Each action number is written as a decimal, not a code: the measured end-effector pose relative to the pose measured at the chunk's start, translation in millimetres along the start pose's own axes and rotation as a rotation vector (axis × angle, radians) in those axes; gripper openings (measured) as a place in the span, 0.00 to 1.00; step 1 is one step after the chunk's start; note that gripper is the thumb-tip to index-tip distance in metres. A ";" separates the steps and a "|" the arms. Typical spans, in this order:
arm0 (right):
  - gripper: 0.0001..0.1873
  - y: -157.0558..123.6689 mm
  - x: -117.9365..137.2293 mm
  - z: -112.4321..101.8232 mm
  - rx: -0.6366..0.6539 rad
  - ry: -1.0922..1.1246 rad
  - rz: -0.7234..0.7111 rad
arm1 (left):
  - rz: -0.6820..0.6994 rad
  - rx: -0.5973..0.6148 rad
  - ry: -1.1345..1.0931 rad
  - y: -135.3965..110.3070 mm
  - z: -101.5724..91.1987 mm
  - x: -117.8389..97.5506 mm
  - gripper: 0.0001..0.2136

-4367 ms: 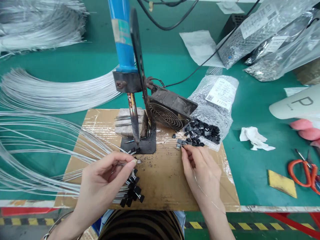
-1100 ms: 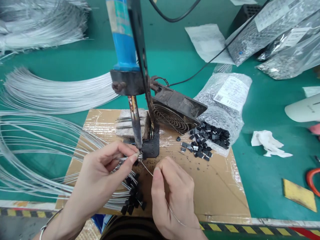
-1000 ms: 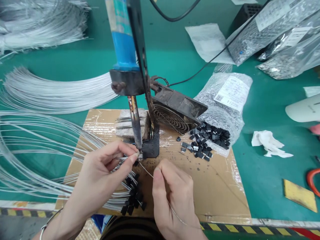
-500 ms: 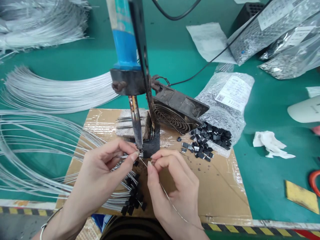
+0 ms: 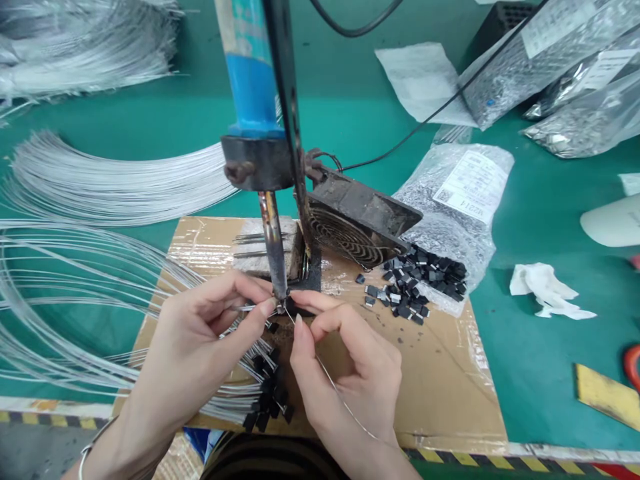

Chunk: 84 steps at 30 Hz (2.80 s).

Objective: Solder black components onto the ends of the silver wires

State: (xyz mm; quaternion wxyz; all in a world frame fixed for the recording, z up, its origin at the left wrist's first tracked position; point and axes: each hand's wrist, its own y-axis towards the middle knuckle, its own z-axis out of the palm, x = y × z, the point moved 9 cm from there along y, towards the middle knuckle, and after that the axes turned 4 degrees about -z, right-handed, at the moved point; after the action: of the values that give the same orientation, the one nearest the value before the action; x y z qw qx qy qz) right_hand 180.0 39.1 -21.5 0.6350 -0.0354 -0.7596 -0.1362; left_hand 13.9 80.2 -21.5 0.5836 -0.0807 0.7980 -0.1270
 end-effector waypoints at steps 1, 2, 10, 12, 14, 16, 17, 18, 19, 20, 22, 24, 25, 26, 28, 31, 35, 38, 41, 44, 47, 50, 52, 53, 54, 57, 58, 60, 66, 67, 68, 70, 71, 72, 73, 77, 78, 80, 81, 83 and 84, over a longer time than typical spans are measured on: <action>0.12 0.2 0.7 -0.5 -0.004 0.001 -0.005 | 0.006 0.001 -0.004 0.0 -0.1 -0.8 0.05; 0.12 0.5 1.2 -0.9 -0.008 0.004 -0.010 | 0.012 0.002 -0.008 -0.2 -0.3 -1.7 0.05; 0.12 2.5 1.3 -0.7 -0.017 0.007 -0.021 | 0.033 -0.004 -0.013 -1.1 -0.2 -6.6 0.05; 0.12 2.6 2.1 -0.4 -0.015 0.010 -0.028 | 0.038 -0.010 -0.007 -1.3 -1.2 -7.2 0.05; 0.12 2.1 3.2 -0.5 -0.012 0.014 -0.034 | 0.050 -0.007 0.000 -1.8 -1.6 -7.7 0.06; 0.12 1.4 3.5 -1.0 -0.013 0.017 -0.030 | 0.064 -0.009 0.002 -2.4 -2.3 -7.6 0.06; 0.12 1.1 3.6 -1.5 -0.017 0.018 -0.028 | 0.070 -0.010 0.002 -2.6 -2.6 -7.3 0.06; 0.12 0.8 3.6 -2.0 -0.021 0.021 -0.026 | 0.076 -0.012 0.001 -2.8 -2.7 -7.1 0.06; 0.12 0.6 3.4 -2.3 -0.026 0.022 -0.022 | 0.080 -0.013 -0.001 -2.9 -2.6 -6.8 0.06; 0.12 0.4 3.4 -2.2 -0.027 0.021 -0.020 | 0.084 -0.015 -0.004 -3.0 -2.6 -6.6 0.06; 0.12 0.3 3.0 -1.8 -0.029 0.017 -0.012 | 0.091 -0.019 -0.010 -3.1 -2.4 -6.7 0.06; 0.12 0.4 2.9 -1.6 -0.032 0.008 -0.005 | 0.090 -0.021 -0.010 -3.2 -2.3 -6.4 0.06; 0.12 0.5 3.1 -1.5 -0.033 0.003 -0.003 | 0.087 -0.020 -0.006 -3.4 -2.2 -6.1 0.06; 0.12 0.7 3.3 -1.5 -0.034 -0.002 -0.004 | 0.085 -0.017 -0.003 -3.6 -2.0 -5.8 0.06; 0.12 1.1 4.3 -1.3 -0.032 -0.005 -0.015 | 0.085 -0.016 0.000 -4.1 -2.2 -5.2 0.06; 0.12 1.3 5.0 -1.4 -0.032 -0.004 -0.035 | 0.091 -0.020 -0.001 -4.3 -2.4 -5.0 0.06; 0.11 0.1 5.6 -1.5 -0.021 -0.020 -0.075 | 0.075 -0.017 0.003 -3.0 -0.7 -4.0 0.06; 0.10 -1.9 6.3 -0.5 0.000 -0.055 -0.108 | 0.064 -0.010 0.009 -2.4 0.1 -3.6 0.06; 0.10 -3.3 7.9 -0.1 0.002 -0.070 -0.129 | 0.086 -0.014 0.013 -3.1 -0.8 -5.9 0.06; 0.10 -3.4 9.3 -1.0 -0.022 -0.065 -0.128 | 0.092 -0.015 0.025 -4.2 -1.5 -7.3 0.07; 0.10 -3.2 10.9 0.2 -0.020 -0.074 -0.127 | 0.093 -0.016 0.038 -5.7 -2.2 -8.1 0.07; 0.09 -3.4 12.0 0.6 -0.024 -0.087 -0.128 | 0.098 -0.025 0.047 -6.9 -3.0 -8.2 0.06; 0.09 -3.5 12.6 0.7 -0.025 -0.085 -0.135 | 0.098 -0.033 0.053 -7.0 -3.3 -7.5 0.06; 0.10 -3.6 12.8 0.6 -0.027 -0.081 -0.141 | 0.098 -0.035 0.054 -6.8 -3.2 -7.1 0.06; 0.10 -3.7 12.4 0.3 -0.031 -0.076 -0.141 | 0.097 -0.034 0.052 -6.4 -2.9 -6.7 0.06; 0.10 -4.1 9.6 0.1 -0.022 -0.066 -0.133 | 0.092 -0.023 0.039 -5.2 -1.6 -5.8 0.06; 0.10 -4.3 8.8 0.6 -0.011 -0.067 -0.131 | 0.090 -0.020 0.040 -5.0 -1.3 -5.7 0.06; 0.11 -4.8 8.7 1.3 0.007 -0.074 -0.137 | 0.086 -0.020 0.047 -5.0 -1.5 -5.9 0.06; 0.10 -5.1 10.4 -0.7 -0.021 -0.092 -0.145 | 0.107 -0.022 0.056 -5.9 -2.1 -9.8 0.06; 0.10 -5.1 10.0 0.4 -0.014 -0.090 -0.142 | 0.110 -0.022 0.059 -5.9 -2.0 -10.2 0.07; 0.09 -5.1 9.9 1.0 -0.011 -0.087 -0.143 | 0.110 -0.022 0.061 -6.0 -2.0 -10.2 0.07; 0.09 -5.6 9.9 0.2 -0.024 -0.081 -0.147 | 0.113 -0.023 0.061 -6.4 -2.0 -10.1 0.07; 0.09 -6.0 10.1 0.0 -0.026 -0.080 -0.150 | 0.114 -0.024 0.058 -6.6 -2.0 -9.8 0.07; 0.10 -6.4 9.9 -0.3 -0.027 -0.082 -0.149 | 0.115 -0.026 0.054 -7.0 -2.1 -9.4 0.07; 0.10 -6.9 9.7 -0.1 -0.021 -0.086 -0.148 | 0.114 -0.028 0.050 -7.3 -2.3 -8.8 0.06; 0.10 -7.8 9.2 0.5 0.003 -0.092 -0.160 | 0.095 -0.031 0.042 -7.6 -2.5 -5.9 0.06; 0.10 -7.4 8.7 0.3 0.002 -0.092 -0.158 | 0.088 -0.029 0.039 -7.2 -2.3 -5.2 0.06; 0.10 -6.0 8.7 0.4 -0.005 -0.094 -0.158 | 0.075 -0.021 0.033 -5.9 -1.5 -4.0 0.06; 0.10 -5.1 9.1 1.0 -0.007 -0.095 -0.158 | 0.070 -0.017 0.029 -5.2 -1.1 -3.5 0.06; 0.09 -3.4 10.3 1.4 -0.020 -0.101 -0.157 | 0.062 -0.013 0.030 -4.0 -0.4 -2.9 0.06; 0.09 -2.7 11.2 1.6 -0.026 -0.103 -0.157 | 0.061 -0.014 0.030 -3.6 -0.3 -2.7 0.06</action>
State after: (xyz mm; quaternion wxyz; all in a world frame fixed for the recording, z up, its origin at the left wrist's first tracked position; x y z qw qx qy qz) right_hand 175.8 35.6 -11.3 0.5818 0.0093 -0.7899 -0.1933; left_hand 14.3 77.5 -17.8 0.5745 -0.0583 0.8097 -0.1050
